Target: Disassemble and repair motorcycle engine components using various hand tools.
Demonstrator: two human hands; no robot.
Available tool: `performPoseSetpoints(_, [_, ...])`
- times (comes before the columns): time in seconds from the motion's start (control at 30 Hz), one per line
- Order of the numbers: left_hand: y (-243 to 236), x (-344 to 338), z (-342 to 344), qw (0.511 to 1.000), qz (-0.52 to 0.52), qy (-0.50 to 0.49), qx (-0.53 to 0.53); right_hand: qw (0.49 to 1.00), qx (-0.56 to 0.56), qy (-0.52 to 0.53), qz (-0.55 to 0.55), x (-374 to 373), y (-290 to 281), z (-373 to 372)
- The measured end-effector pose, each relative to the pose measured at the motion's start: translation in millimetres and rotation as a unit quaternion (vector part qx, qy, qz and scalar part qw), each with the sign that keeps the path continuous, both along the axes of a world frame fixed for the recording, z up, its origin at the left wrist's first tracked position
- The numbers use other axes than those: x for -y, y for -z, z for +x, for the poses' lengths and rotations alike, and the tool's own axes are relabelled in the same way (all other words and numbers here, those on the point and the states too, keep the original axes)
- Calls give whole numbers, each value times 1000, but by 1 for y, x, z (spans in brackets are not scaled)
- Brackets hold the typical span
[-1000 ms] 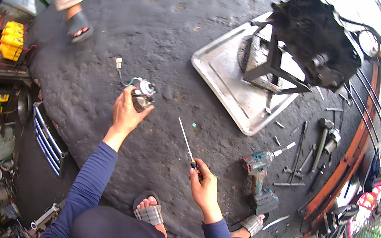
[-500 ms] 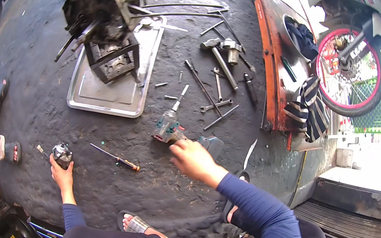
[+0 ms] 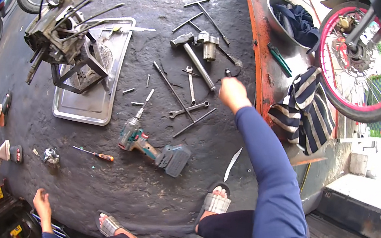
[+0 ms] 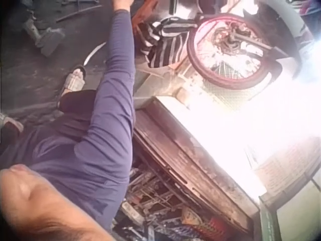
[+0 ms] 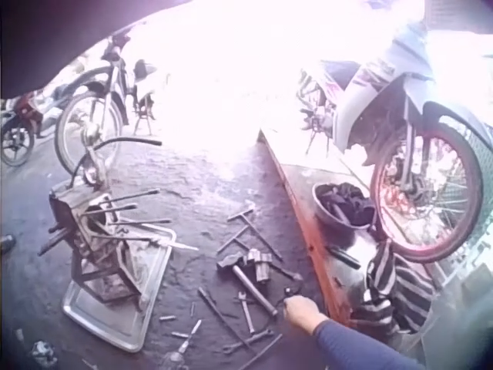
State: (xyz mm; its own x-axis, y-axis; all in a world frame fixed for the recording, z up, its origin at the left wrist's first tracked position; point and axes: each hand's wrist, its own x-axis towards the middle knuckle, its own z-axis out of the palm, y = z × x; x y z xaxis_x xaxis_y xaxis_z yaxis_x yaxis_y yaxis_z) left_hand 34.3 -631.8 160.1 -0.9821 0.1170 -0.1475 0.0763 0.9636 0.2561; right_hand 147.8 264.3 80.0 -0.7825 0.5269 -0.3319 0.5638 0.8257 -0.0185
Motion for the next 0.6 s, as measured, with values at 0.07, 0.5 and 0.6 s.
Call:
performPoseSetpoints(0.07, [-50,-13,40,997,-52,50,1,988,-102,119,-2,-52,18,-35])
performPoseSetpoints(0.5, [-148,-88,328,963,-89,-187,171,994,-34,99,24,-142,73,-100])
performPoseSetpoints(0.6, [-140,-84,386,909,-69,-311,270,988,-132,80,29,-146,37,-119])
